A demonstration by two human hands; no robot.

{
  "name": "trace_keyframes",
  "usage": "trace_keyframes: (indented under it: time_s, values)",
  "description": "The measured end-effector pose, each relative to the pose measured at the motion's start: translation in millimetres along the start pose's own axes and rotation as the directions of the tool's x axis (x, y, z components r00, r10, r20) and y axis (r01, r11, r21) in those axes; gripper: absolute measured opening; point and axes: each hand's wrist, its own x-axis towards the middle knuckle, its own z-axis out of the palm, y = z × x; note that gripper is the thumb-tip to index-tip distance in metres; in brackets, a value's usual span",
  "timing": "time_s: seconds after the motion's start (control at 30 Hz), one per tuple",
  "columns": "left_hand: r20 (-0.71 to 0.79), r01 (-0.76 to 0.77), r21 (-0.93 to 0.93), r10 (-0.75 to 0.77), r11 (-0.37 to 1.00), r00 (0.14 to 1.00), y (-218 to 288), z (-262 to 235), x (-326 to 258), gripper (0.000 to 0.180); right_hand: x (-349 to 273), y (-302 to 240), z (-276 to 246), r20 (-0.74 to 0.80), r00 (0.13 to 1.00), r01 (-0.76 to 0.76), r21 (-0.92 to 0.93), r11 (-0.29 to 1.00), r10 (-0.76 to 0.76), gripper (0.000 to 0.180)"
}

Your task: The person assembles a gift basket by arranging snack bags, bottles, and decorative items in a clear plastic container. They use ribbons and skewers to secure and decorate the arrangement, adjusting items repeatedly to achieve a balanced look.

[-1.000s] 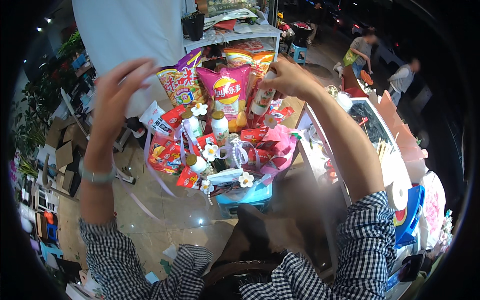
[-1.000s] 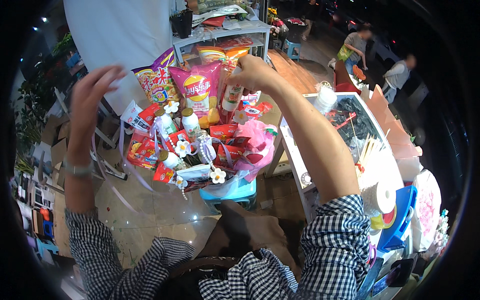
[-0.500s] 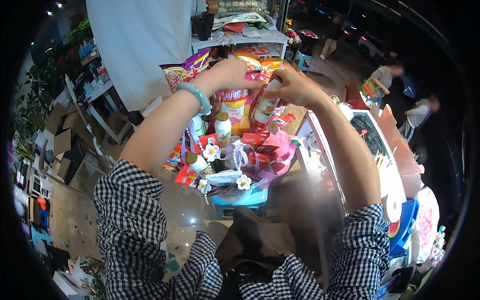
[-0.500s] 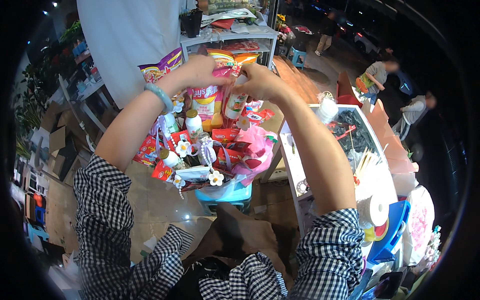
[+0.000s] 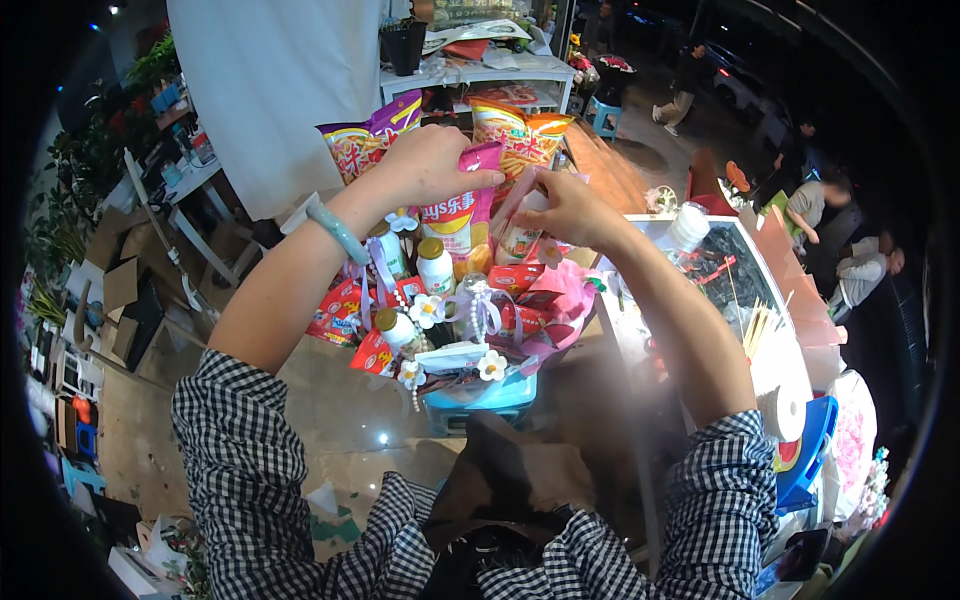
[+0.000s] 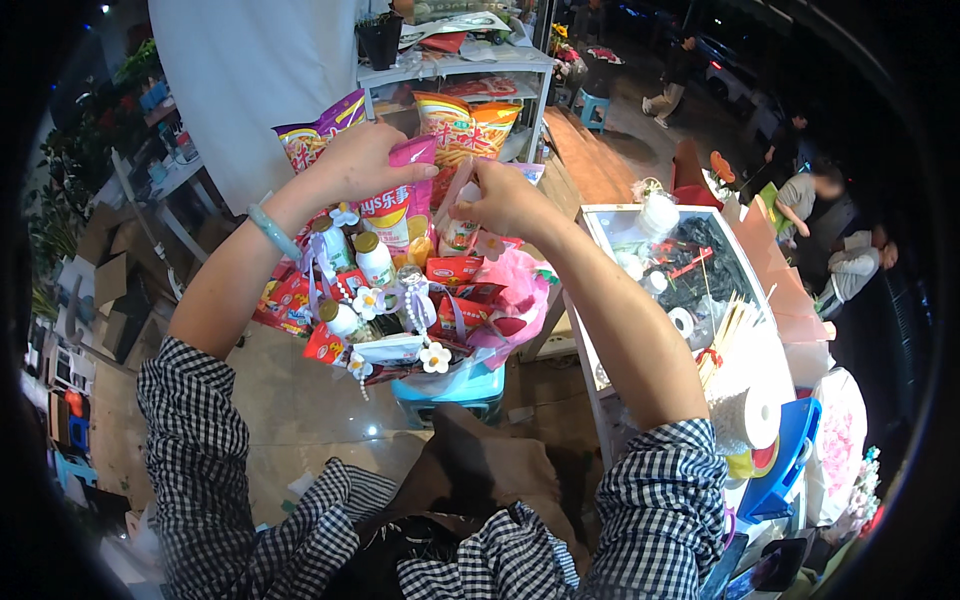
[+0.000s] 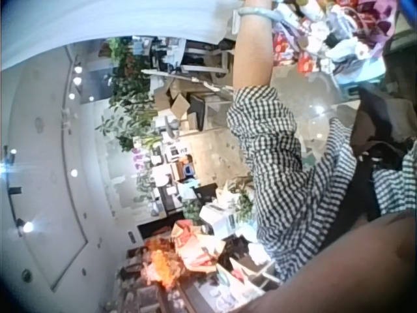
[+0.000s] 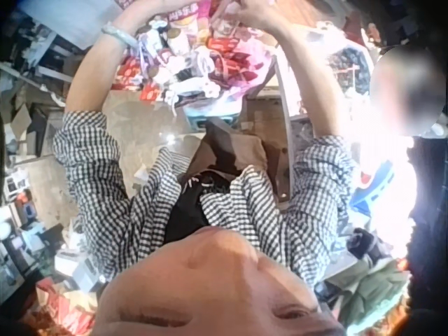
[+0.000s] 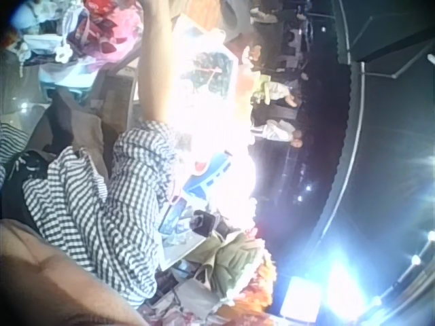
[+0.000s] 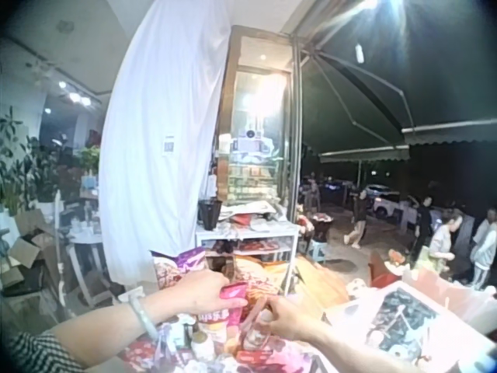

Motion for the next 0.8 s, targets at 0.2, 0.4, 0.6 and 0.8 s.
trace_keyframes:
  time_s: [0.2, 0.4, 0.6, 0.8]
  values:
    - [-0.041, 0.068, -0.018, -0.069, 0.998, 0.997, -11.7, 6.6, -4.0, 0.062, -35.6, -8.3, -4.8, -0.089, 0.991, 0.097, -0.084, 0.992, -0.104, 0.033]
    - [-0.076, -0.039, -0.084, 0.033, 0.996, 0.997, -7.3, 9.1, -5.1, 0.061, -4.5, -8.2, -0.5, -0.031, 0.999, 0.031, -0.093, 0.995, -0.034, 0.038]
    - [-0.082, 0.011, -0.012, -0.012, 1.0, 0.997, -5.6, 12.5, -3.7, 0.062, 11.6, 1.4, 5.6, 0.035, 0.998, 0.052, -0.147, 0.988, -0.047, 0.034]
    - [-0.077, 0.027, -0.04, -0.03, 0.999, 0.997, -5.1, 15.4, 5.3, 0.063, 1.0, -0.4, 4.8, 0.149, 0.989, -0.001, 0.08, 0.997, -0.011, 0.034]
